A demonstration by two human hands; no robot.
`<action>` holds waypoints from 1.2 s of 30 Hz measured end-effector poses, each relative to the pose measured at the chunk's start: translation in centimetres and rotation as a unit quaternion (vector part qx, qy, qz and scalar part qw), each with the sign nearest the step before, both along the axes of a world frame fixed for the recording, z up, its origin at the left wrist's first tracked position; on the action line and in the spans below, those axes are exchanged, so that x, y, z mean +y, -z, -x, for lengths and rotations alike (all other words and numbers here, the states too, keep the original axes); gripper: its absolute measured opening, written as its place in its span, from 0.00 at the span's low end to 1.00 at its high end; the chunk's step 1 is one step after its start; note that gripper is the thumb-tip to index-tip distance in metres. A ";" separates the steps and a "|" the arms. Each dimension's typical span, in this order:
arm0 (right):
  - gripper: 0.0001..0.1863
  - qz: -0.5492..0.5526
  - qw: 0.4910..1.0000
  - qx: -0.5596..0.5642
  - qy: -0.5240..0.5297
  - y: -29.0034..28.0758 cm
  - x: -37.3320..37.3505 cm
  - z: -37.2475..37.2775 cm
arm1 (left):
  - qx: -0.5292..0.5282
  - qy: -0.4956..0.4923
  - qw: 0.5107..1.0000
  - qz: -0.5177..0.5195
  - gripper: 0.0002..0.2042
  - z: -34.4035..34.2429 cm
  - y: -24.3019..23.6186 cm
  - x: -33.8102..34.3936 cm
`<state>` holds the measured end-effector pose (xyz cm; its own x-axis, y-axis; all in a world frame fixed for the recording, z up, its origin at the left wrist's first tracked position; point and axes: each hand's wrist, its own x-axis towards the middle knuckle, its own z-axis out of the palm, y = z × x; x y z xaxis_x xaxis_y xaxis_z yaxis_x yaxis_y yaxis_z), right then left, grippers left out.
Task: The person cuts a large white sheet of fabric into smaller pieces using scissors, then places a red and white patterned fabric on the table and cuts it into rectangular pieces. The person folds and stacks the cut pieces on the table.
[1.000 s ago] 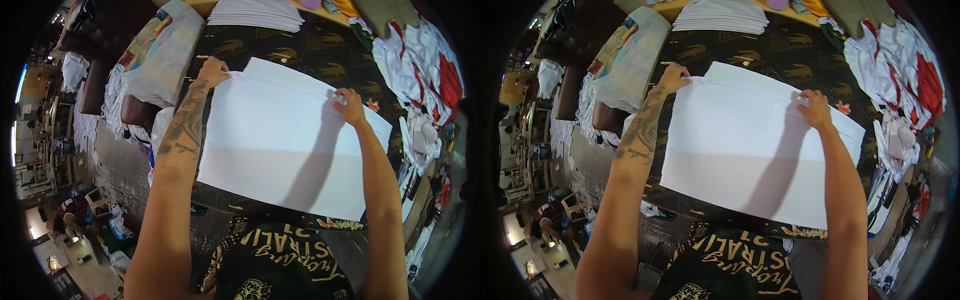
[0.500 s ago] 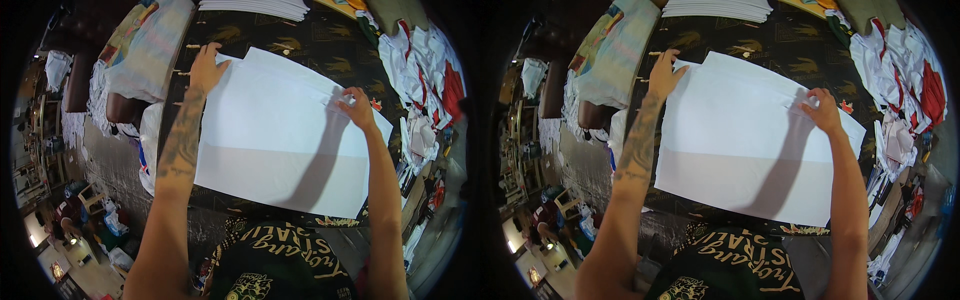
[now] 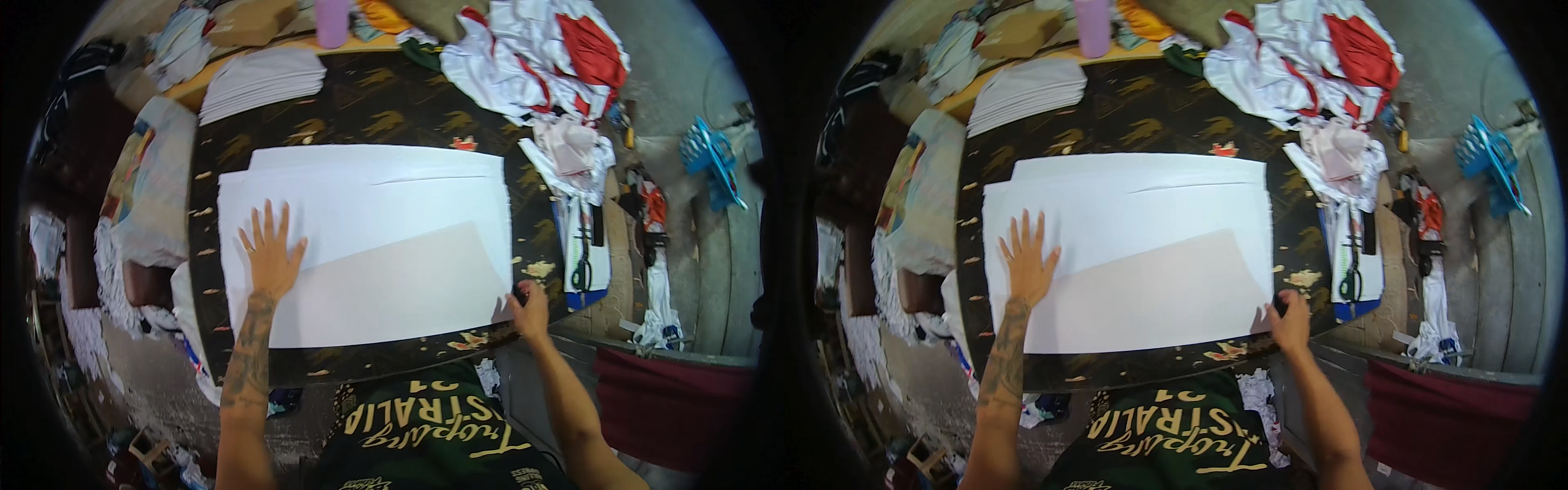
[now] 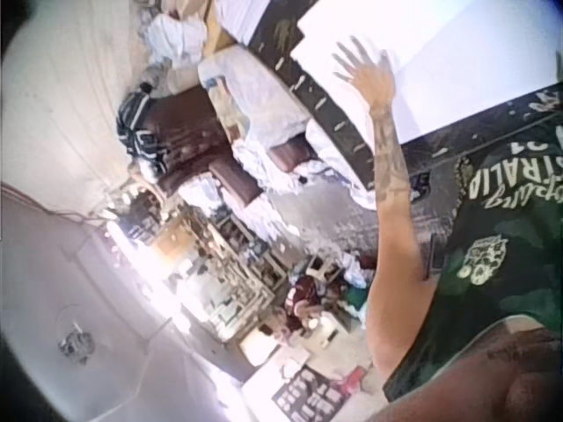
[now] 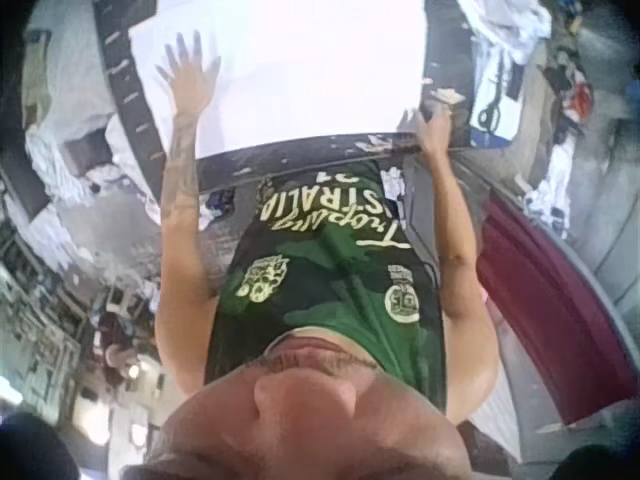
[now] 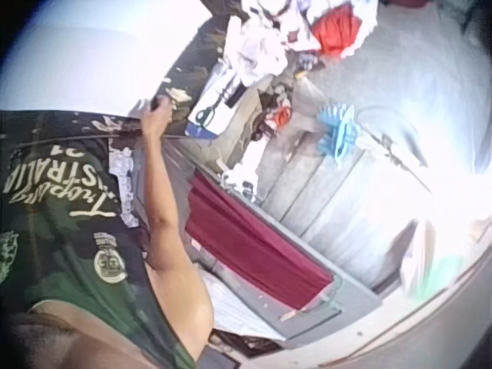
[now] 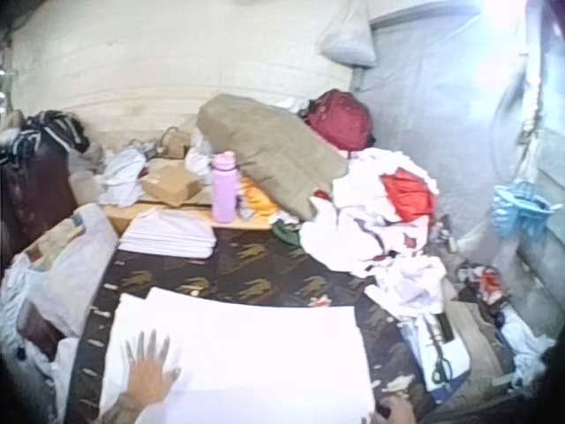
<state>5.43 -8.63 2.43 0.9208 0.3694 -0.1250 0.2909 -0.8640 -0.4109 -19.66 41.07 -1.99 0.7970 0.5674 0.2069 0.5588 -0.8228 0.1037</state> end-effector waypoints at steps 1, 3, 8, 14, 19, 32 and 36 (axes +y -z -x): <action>0.23 0.003 0.998 0.033 0.052 0.5 -1.3 0.4 | -0.028 0.037 0.998 0.046 0.36 -0.7 -0.1 -2.6; 0.25 0.044 0.998 0.018 0.049 1.3 -2.6 0.7 | -0.060 0.111 0.979 0.161 0.28 -2.3 -0.3 -7.1; 0.13 -0.065 0.998 -0.008 0.006 0.8 1.4 -5.8 | -0.111 -0.044 0.975 0.185 0.13 -8.2 -2.4 -11.4; 0.12 -0.221 0.973 -0.023 -0.065 0.1 13.9 -20.0 | -0.145 -0.066 0.945 0.286 0.10 -10.0 -5.4 -11.8; 0.12 -0.217 0.966 -0.142 -0.012 0.7 23.7 -34.1 | -0.170 -0.117 0.948 0.243 0.09 -6.7 -5.8 -14.7; 0.21 -0.265 0.916 -0.300 -0.034 -13.2 28.3 -52.5 | -0.180 -0.210 0.889 0.364 0.08 -7.6 -7.7 -15.6; 0.17 -0.459 0.804 -0.346 -0.150 -29.7 27.1 -43.4 | -0.361 -0.070 0.758 0.538 0.12 -17.7 -7.9 -11.5</action>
<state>48.85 18.50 32.08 0.5045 0.2315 0.8318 0.8634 -0.1367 -0.4856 -2.00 29.54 5.90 0.6127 0.7861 -0.0814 0.1098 0.0173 0.9938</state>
